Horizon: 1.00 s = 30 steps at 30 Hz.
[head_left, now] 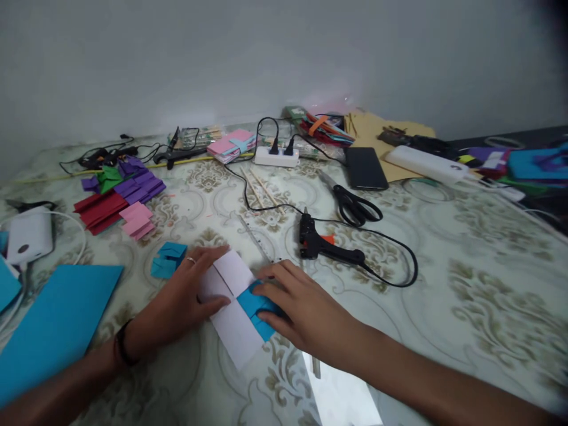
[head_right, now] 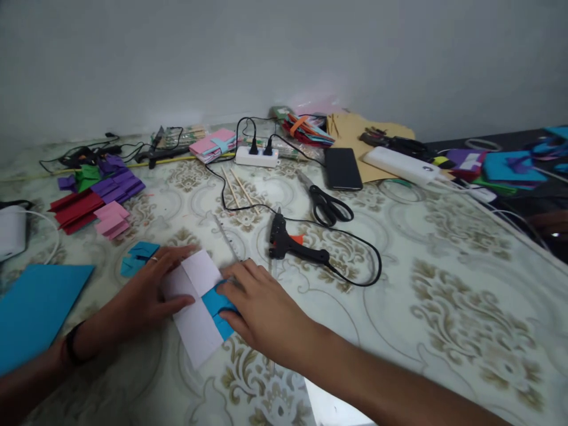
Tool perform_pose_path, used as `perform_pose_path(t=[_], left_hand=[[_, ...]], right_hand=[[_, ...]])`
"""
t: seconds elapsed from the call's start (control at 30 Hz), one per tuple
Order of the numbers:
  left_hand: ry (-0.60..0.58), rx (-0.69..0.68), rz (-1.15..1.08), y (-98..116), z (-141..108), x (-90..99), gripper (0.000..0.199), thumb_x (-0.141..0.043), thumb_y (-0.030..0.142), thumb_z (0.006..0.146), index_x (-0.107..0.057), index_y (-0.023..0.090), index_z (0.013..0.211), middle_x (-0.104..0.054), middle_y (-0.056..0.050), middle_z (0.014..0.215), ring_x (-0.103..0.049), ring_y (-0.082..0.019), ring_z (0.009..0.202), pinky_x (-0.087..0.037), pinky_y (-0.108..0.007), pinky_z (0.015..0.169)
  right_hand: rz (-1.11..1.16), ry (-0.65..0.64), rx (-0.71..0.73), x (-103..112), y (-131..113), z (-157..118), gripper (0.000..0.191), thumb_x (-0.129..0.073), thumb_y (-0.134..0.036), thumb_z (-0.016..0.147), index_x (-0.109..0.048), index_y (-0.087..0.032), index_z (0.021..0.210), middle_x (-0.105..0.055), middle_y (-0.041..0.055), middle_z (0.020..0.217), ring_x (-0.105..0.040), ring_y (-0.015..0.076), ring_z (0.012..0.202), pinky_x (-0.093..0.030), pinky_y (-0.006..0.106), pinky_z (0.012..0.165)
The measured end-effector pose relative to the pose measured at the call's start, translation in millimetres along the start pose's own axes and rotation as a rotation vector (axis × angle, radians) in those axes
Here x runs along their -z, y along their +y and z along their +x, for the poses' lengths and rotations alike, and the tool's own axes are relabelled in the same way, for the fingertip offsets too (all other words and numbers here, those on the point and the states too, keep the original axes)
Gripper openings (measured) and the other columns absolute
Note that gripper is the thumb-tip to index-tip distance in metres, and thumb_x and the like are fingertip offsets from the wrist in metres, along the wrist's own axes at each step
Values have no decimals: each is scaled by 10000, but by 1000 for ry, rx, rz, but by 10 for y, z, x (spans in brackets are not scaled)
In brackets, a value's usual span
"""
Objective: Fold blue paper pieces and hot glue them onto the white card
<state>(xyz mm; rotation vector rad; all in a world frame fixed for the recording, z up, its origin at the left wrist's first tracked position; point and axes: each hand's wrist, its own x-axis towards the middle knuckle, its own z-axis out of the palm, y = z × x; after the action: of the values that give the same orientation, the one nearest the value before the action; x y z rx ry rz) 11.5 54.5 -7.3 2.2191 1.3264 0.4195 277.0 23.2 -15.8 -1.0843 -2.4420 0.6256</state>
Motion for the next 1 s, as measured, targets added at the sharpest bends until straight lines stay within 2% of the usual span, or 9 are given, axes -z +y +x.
perform_pose_path(t=[0.17,0.27,0.37,0.53,0.6,0.7,0.8,0.9,1.0], left_hand=[[-9,316,-535,16,17,105,619,-705,443,896,-465,254,1435,-647,-84,1207,-671,-245,1020,-558,-372,853],[-150,392,-715,91,24,152,712,-744,418,873,-410,252,1480,-687,-60,1059,-680,-222,916,-539,-310,754],[-216,300,-772,166,10,149,757,-733,401,902,-346,288,1543,-665,-12,889,-627,-177,773,-481,-249,640],[13,195,-822,171,-16,145,700,-713,381,931,-350,352,1528,-614,4,904,-578,-146,754,-438,-217,606],[-55,189,-765,139,-13,179,588,-733,383,914,-479,312,1440,-607,1,904,-564,-139,751,-430,-214,613],[-306,190,-605,129,13,224,429,-751,402,886,-639,244,1269,-619,-14,955,-545,-131,756,-410,-219,627],[-515,130,-506,202,51,200,372,-678,410,936,-659,231,1262,-555,32,766,-480,-118,689,-335,-214,590],[-575,139,-573,293,66,115,257,-658,395,947,-687,180,1085,-471,66,657,-398,-90,603,-291,-206,546],[-567,88,-567,319,45,30,153,-672,316,937,-679,169,982,-489,74,639,-396,-78,596,-293,-195,550]], right_hand=[[115,-20,-42,26,57,1,391,-734,-244,919,-597,-149,1273,-617,143,1203,-555,309,1138,-518,494,989],[177,-15,-68,15,69,3,458,-781,-243,882,-590,-155,1289,-623,137,1204,-560,307,1159,-513,472,987],[264,50,-110,27,59,18,455,-787,-238,873,-595,-140,1274,-638,140,1213,-585,284,1136,-504,430,974],[535,113,-192,111,21,31,253,-599,-253,987,-630,-189,1229,-681,22,896,-621,161,765,-489,275,692],[635,139,-203,130,15,30,230,-587,-257,987,-651,-195,1199,-651,-12,788,-594,139,681,-454,241,613],[649,155,-211,121,9,31,124,-625,-232,963,-713,-193,1043,-692,-12,779,-618,126,695,-456,222,626],[599,138,-187,74,-16,30,92,-648,-196,951,-737,-192,973,-748,-3,833,-668,124,759,-484,218,694],[588,97,-163,2,-65,16,103,-646,-179,955,-740,-196,990,-772,0,878,-701,124,803,-503,219,745],[593,51,-151,-57,-108,-16,109,-648,-173,950,-728,-206,1017,-781,1,930,-714,128,846,-515,222,780]])
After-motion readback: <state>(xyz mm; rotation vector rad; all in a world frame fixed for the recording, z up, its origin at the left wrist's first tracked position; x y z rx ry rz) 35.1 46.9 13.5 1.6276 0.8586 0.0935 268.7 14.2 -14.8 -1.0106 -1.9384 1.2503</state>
